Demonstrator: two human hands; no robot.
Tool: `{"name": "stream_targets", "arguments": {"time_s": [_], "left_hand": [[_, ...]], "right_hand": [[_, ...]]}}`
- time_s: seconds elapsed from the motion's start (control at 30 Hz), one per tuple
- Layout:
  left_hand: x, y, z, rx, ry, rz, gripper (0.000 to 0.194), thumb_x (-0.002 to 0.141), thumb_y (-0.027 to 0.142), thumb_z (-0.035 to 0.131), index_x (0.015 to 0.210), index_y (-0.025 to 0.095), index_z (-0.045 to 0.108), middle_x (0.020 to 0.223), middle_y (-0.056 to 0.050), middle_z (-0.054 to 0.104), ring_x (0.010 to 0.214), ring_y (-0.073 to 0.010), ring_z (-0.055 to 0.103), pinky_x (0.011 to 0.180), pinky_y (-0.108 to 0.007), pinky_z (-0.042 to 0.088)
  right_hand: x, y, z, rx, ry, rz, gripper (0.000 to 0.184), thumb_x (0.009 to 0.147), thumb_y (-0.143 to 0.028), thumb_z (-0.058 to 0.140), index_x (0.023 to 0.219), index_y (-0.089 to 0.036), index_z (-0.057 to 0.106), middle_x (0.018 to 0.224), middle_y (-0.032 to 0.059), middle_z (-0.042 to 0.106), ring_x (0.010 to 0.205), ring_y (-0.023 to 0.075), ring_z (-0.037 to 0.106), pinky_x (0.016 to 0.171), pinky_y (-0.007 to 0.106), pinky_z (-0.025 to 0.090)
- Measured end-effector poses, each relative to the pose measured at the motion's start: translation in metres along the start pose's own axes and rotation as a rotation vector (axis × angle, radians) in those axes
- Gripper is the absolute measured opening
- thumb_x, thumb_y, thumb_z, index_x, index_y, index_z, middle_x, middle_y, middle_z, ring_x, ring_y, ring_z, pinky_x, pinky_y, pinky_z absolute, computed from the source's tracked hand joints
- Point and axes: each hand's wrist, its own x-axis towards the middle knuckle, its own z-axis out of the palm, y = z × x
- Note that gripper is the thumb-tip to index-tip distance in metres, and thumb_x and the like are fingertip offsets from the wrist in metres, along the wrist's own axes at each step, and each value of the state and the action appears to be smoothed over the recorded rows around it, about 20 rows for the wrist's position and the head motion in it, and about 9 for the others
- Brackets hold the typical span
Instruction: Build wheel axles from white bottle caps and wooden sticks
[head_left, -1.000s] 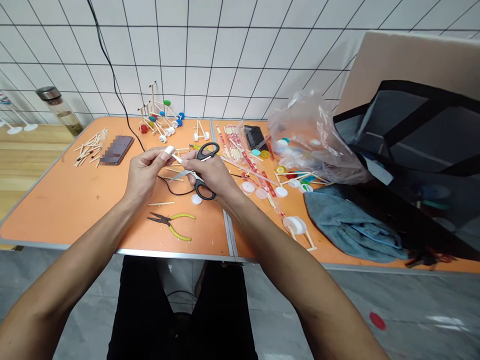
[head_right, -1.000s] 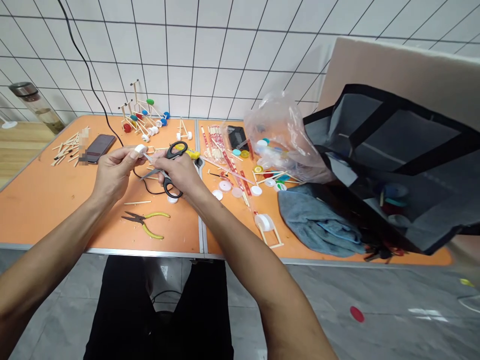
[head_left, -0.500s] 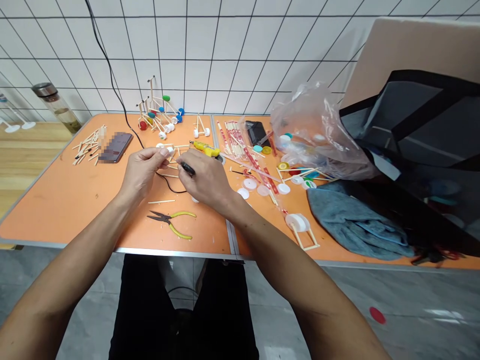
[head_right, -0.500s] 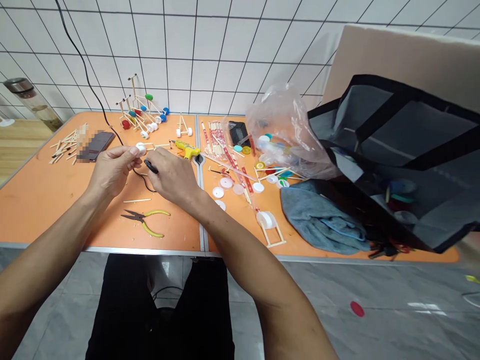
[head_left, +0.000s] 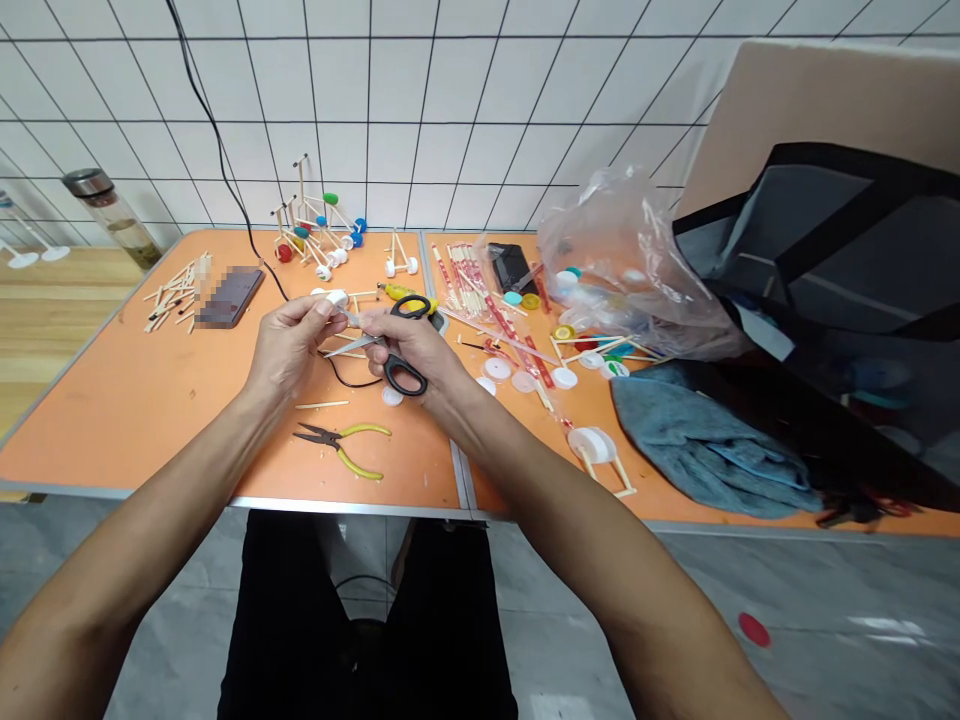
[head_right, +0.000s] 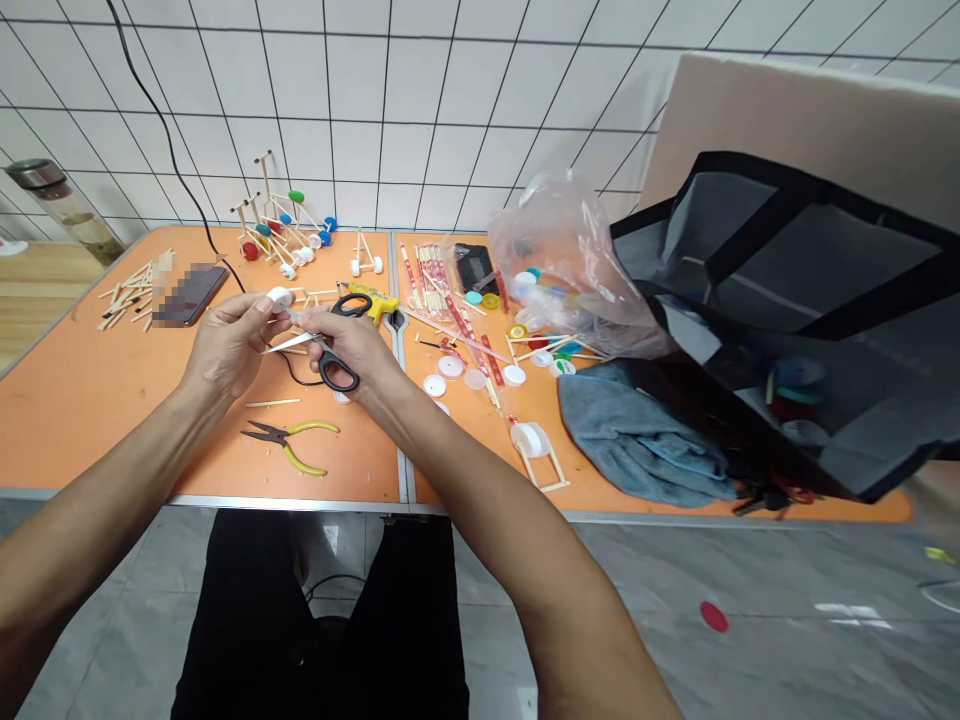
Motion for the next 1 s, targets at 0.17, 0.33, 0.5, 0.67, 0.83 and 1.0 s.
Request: {"name": "stream_targets", "arguments": {"time_s": [0.17,0.33,0.5,0.67,0.83,1.0], "left_hand": [[-0.002,-0.001,0.001,0.001,0.007,0.002,0.050,0.057,0.059,0.111,0.077,0.021,0.084,0.087,-0.005,0.081,0.082,-0.0177,0.076,0.083,-0.033,0.068],[-0.003,0.000,0.003,0.025,0.025,0.007,0.051,0.055,0.062,0.110,0.075,0.022,0.083,0.084,-0.004,0.079,0.082,-0.0186,0.075,0.083,-0.034,0.068],[-0.004,0.001,0.005,0.013,0.023,0.060,0.051,0.058,0.063,0.109,0.076,0.022,0.084,0.084,-0.004,0.079,0.081,-0.0174,0.074,0.082,-0.033,0.066],[-0.004,0.000,0.006,0.030,0.039,0.067,0.054,0.056,0.066,0.108,0.078,0.022,0.086,0.083,-0.004,0.080,0.080,-0.0178,0.073,0.083,-0.035,0.066],[-0.004,-0.001,0.006,0.040,0.038,0.062,0.050,0.060,0.062,0.108,0.081,0.022,0.085,0.084,-0.004,0.078,0.082,-0.0183,0.073,0.082,-0.035,0.065],[-0.005,0.000,0.007,0.045,0.052,0.086,0.049,0.062,0.062,0.107,0.079,0.022,0.083,0.084,-0.004,0.076,0.086,-0.0200,0.075,0.082,-0.035,0.065]], "right_hand": [[-0.005,0.005,0.001,-0.509,0.106,-0.355,0.010,0.093,-0.029,0.069,0.087,-0.024,0.062,0.078,0.0003,0.068,0.066,0.0154,0.060,0.059,0.026,0.045],[-0.015,0.005,0.008,-1.034,0.123,-0.616,0.006,0.093,-0.018,0.062,0.090,-0.023,0.064,0.103,0.0088,0.077,0.089,0.0208,0.068,0.072,0.031,0.047],[-0.005,0.001,0.006,-0.328,0.090,-0.253,0.011,0.090,-0.032,0.069,0.086,-0.025,0.061,0.067,-0.0026,0.063,0.059,0.0161,0.059,0.055,0.027,0.045],[-0.004,0.000,0.001,-0.385,0.052,-0.265,0.013,0.092,-0.034,0.069,0.086,-0.025,0.061,0.066,-0.0021,0.063,0.059,0.0148,0.059,0.053,0.024,0.044],[-0.012,0.001,0.006,-0.870,0.124,-0.590,0.010,0.091,-0.023,0.065,0.083,-0.025,0.058,0.094,0.0060,0.074,0.088,0.0200,0.068,0.073,0.030,0.053],[-0.008,-0.004,0.005,-0.325,0.029,-0.236,0.011,0.092,-0.032,0.066,0.086,-0.026,0.060,0.067,-0.0034,0.061,0.057,0.0154,0.059,0.056,0.028,0.049]]}}
